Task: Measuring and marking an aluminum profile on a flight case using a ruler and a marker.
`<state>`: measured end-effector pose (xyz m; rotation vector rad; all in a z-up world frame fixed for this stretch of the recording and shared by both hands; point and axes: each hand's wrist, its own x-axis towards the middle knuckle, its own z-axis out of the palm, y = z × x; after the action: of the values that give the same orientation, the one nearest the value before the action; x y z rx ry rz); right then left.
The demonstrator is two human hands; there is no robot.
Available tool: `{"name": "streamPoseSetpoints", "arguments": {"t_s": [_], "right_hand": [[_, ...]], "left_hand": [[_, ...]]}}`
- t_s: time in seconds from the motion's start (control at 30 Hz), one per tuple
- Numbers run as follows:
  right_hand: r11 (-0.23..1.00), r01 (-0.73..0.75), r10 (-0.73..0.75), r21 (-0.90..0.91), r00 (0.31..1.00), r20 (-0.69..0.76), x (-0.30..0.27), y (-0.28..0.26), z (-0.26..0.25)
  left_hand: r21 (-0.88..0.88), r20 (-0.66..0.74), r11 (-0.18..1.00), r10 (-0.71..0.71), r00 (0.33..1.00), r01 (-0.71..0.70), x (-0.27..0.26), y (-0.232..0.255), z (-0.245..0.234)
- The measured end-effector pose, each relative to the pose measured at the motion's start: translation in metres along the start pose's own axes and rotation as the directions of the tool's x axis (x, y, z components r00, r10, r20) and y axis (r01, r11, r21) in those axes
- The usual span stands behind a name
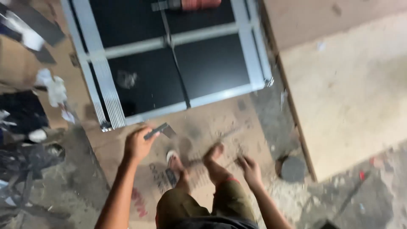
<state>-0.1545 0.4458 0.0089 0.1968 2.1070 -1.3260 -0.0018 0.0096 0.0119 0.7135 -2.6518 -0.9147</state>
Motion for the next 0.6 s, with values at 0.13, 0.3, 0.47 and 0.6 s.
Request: {"name": "streamPoseSetpoints", "arguments": {"t_s": [0.13,0.3,0.47,0.6], "right_hand": [[0.952,-0.285,0.256,-0.109,0.940,-0.225,-0.028,0.010,-0.115],[0.933,-0.262,0.332,0.247,0.890,-0.311,0.067,0.142,-0.281],[0.941,-0.152,0.260,0.303,0.899,-0.353,0.146,0.109,-0.393],[0.971,-0.101,0.169,0.216,0.930,-0.325,0.207,0.053,-0.460]], "left_hand": [[-0.339,-0.015,0.790,-0.547,0.837,0.511,0.012,0.055,0.016],[-0.881,0.053,0.200,-0.858,0.511,0.428,0.074,0.093,0.142],[-0.978,0.067,-0.020,-0.972,0.223,0.206,0.153,0.144,0.215],[-0.888,-0.067,0.125,-0.987,0.144,0.443,0.193,0.166,0.258]]}}
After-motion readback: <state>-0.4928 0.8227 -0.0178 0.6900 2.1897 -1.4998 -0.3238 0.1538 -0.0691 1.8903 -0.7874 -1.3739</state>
